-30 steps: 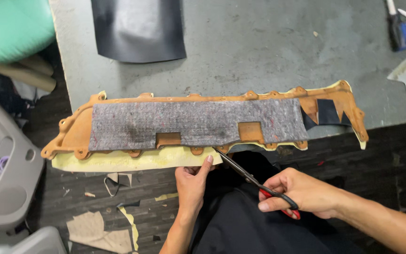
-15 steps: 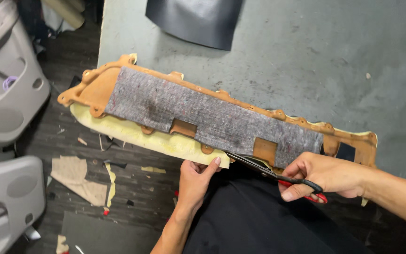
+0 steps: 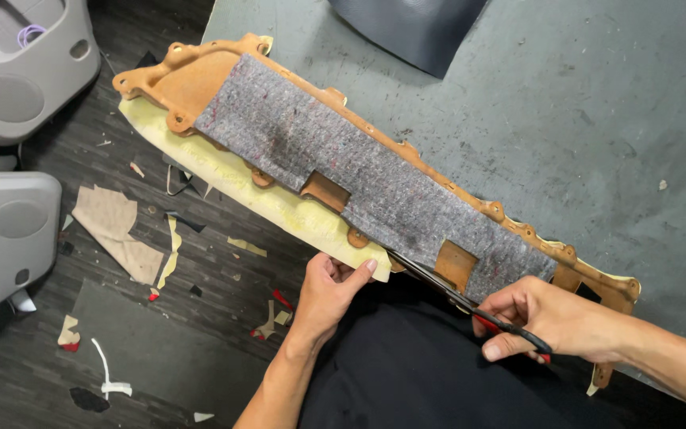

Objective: The person uses scissors to trim a gray fabric piece along the edges of a wooden template with foam padding. They then smooth the cut fabric on the table and trim its edges with a utility knife.

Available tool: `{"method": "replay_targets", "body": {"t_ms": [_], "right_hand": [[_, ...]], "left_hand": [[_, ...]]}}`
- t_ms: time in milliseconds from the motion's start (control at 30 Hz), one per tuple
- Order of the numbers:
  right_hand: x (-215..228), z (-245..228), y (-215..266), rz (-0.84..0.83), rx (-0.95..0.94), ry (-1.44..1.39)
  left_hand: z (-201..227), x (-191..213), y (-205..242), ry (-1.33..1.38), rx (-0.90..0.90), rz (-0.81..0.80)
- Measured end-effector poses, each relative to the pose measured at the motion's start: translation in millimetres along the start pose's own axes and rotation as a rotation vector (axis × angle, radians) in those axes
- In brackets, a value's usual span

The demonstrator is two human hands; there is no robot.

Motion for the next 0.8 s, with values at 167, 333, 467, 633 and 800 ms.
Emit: {"method": "replay_targets", "body": {"t_ms": [167, 333, 467, 633, 800], "right_hand": [[15, -7, -7, 0.009, 0.035, 0.039], [30, -13, -9, -0.031, 0.069, 0.117], [50, -23, -11, -0.033, 0.037, 0.21], [55, -32, -15, -0.071, 0.069, 0.256], [75, -58, -13, -0.087, -0.033, 0.392]], "left_hand": [[-6, 0, 0, -0.008, -0.004, 0.01], [-11, -2, 0, 0.045, -0.018, 0.013], [-13, -4, 0, 0.047, -0.009, 0.046], [-14, -6, 1, 0.035, -0.019, 0.055], [-14, -8, 1, 0.072, 0.0, 0.068]]}}
Point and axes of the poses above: each hand's wrist, its own y-axis away from the middle knuckle, its own x-axis out of the back of the hand, z = x × y, the point moved 2 cm from there along -y, towards the middle knuckle, and after that the axes turned 6 degrees about y, right-handed, at the moved point
